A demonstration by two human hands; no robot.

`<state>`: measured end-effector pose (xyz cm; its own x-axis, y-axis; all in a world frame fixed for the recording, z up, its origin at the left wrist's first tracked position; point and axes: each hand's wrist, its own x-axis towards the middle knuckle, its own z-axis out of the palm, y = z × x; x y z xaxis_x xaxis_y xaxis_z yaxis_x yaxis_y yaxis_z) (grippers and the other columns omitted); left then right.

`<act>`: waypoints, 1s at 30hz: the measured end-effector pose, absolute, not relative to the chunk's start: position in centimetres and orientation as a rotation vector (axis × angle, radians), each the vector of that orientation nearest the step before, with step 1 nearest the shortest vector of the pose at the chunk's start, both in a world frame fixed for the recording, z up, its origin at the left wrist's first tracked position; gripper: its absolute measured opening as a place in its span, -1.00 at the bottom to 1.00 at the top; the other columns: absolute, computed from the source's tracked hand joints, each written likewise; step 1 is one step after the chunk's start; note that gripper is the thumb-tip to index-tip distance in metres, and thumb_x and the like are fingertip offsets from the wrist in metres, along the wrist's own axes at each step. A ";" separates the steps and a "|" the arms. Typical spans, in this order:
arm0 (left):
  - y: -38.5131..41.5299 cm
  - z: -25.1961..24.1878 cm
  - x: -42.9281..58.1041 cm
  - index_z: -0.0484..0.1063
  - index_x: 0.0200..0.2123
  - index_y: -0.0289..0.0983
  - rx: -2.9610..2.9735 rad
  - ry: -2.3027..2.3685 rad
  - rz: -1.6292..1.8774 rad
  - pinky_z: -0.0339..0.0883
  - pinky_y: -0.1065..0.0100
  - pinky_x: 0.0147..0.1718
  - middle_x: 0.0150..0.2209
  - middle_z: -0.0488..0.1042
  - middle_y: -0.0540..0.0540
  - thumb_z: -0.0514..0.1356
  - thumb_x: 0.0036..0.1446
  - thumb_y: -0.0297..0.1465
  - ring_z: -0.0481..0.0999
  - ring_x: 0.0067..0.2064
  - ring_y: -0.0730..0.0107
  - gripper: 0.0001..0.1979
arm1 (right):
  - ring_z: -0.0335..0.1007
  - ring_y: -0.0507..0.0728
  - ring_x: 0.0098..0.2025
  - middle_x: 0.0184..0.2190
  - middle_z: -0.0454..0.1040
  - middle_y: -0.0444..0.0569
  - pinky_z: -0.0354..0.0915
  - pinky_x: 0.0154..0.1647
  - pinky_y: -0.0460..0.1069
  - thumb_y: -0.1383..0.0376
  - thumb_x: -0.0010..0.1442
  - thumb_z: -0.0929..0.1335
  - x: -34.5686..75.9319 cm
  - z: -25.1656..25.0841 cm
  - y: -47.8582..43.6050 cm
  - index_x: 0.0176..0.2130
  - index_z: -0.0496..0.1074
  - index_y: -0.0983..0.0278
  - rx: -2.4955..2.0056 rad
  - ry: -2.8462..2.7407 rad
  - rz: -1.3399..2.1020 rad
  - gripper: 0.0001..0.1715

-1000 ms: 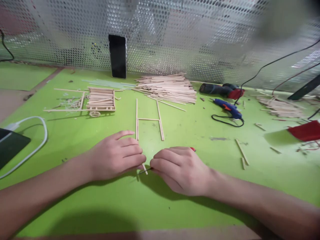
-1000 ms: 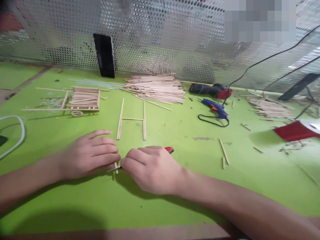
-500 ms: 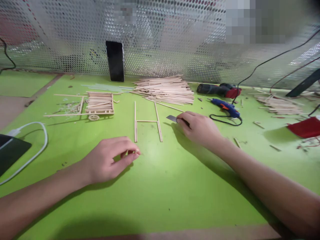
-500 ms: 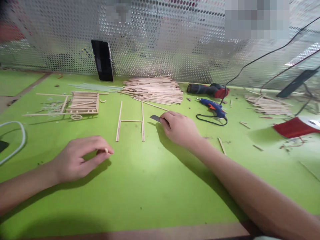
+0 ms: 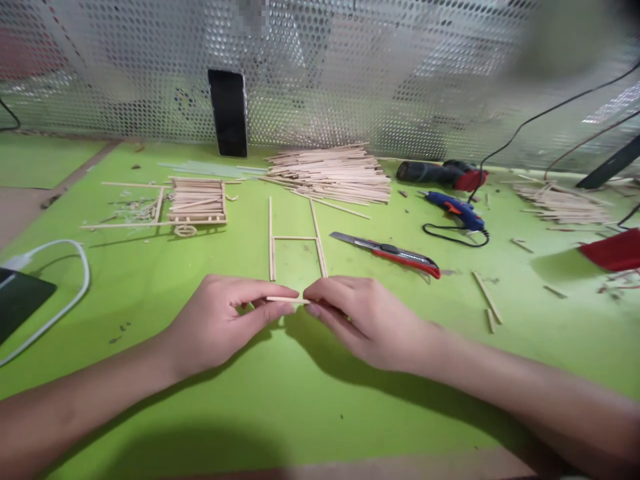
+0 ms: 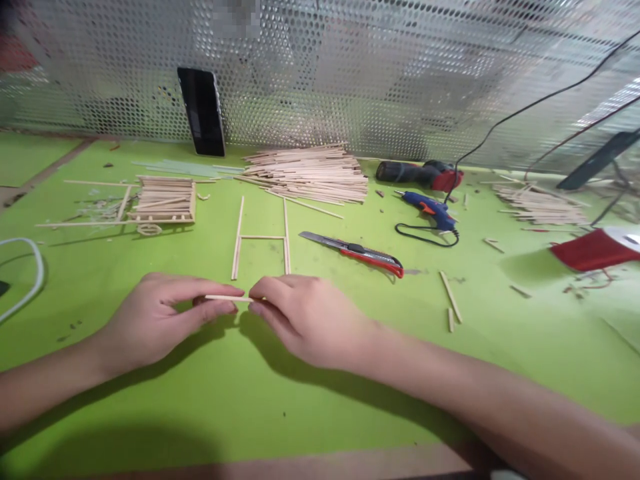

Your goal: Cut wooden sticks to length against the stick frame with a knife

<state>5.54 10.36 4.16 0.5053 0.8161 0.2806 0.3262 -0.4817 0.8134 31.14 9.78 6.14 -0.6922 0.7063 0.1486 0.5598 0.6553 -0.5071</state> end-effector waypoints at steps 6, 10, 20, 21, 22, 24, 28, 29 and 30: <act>11.1 4.0 4.7 0.66 -0.11 -0.25 2.496 0.782 0.984 0.50 0.48 -0.42 -0.33 0.73 0.03 0.15 0.55 -0.26 0.66 -0.43 0.50 -0.70 | 0.36 0.06 -0.43 -0.42 0.45 -0.11 0.19 -0.36 -0.04 0.29 0.56 0.20 32.3 6.3 10.4 -0.18 0.44 0.27 -1.032 -2.585 0.536 -0.70; 11.1 3.6 5.0 0.64 -0.14 -0.27 2.676 0.687 0.949 0.48 0.43 -0.38 -0.33 0.71 0.05 0.10 0.57 -0.31 0.64 -0.41 0.51 -0.67 | 0.38 0.07 -0.40 -0.36 0.51 -0.08 0.18 -0.34 -0.04 0.24 0.59 0.21 32.3 5.9 10.4 -0.12 0.47 0.30 -0.982 -2.643 0.495 -0.68; 10.4 2.5 5.0 0.55 0.19 -0.36 2.936 0.598 0.680 0.57 0.10 -0.05 0.12 0.68 -0.09 0.06 0.53 -0.43 0.69 0.00 0.17 -0.66 | 0.23 0.06 -0.48 -0.46 0.45 -0.13 0.00 -0.40 0.01 0.36 0.48 0.34 32.4 4.2 10.8 -0.26 0.42 0.28 -1.022 -2.965 0.156 -0.79; 10.3 2.4 5.1 0.54 0.21 -0.37 2.956 0.598 0.648 0.56 0.07 -0.03 0.16 0.66 -0.10 0.04 0.54 -0.43 0.68 0.04 0.14 -0.64 | 0.22 0.05 -0.48 -0.47 0.44 -0.14 -0.01 -0.40 0.00 0.38 0.47 0.34 32.4 4.2 10.8 -0.26 0.42 0.28 -1.024 -2.993 0.149 -0.81; 10.1 2.4 5.1 0.52 0.23 -0.38 2.970 0.608 0.622 0.56 0.05 -0.02 0.18 0.65 -0.10 0.02 0.55 -0.42 0.67 0.08 0.12 -0.62 | 0.20 0.05 -0.49 -0.48 0.44 -0.14 -0.01 -0.41 0.00 0.39 0.47 0.33 32.4 4.2 10.8 -0.25 0.41 0.28 -1.027 -3.020 0.148 -0.82; 9.9 2.2 5.2 0.50 0.25 -0.39 2.986 0.634 0.584 0.54 0.02 0.01 0.22 0.62 -0.12 -0.03 0.56 -0.42 0.66 0.14 0.10 -0.59 | 0.18 0.05 -0.50 -0.49 0.43 -0.15 -0.03 -0.42 0.00 0.41 0.46 0.31 32.3 4.3 10.8 -0.23 0.41 0.28 -1.026 -3.070 0.150 -0.83; 9.7 1.9 5.2 0.47 0.28 -0.40 2.984 0.644 0.549 0.49 -0.01 0.12 0.29 0.54 -0.17 -0.05 0.56 -0.44 0.61 0.24 0.10 -0.57 | 0.18 0.05 -0.50 -0.50 0.42 -0.14 -0.04 -0.42 0.00 0.48 0.41 0.28 32.1 4.6 10.8 -0.18 0.41 0.28 -1.015 -3.154 0.152 -0.84; 9.7 1.8 5.1 0.46 0.29 -0.40 2.979 0.640 0.541 0.46 -0.04 0.18 0.31 0.51 -0.18 -0.06 0.56 -0.44 0.59 0.27 0.10 -0.57 | 0.18 0.05 -0.50 -0.50 0.42 -0.14 -0.05 -0.42 -0.01 0.49 0.39 0.29 32.0 4.7 10.9 -0.18 0.41 0.28 -1.016 -3.167 0.157 -0.84; 9.7 1.7 5.1 0.44 0.31 -0.40 2.973 0.638 0.530 0.43 -0.05 0.23 0.33 0.49 -0.18 -0.05 0.55 -0.45 0.56 0.30 0.10 -0.56 | 0.18 0.05 -0.50 -0.50 0.41 -0.14 -0.05 -0.42 -0.01 0.49 0.38 0.29 31.9 4.8 10.9 -0.17 0.42 0.28 -1.019 -3.179 0.164 -0.84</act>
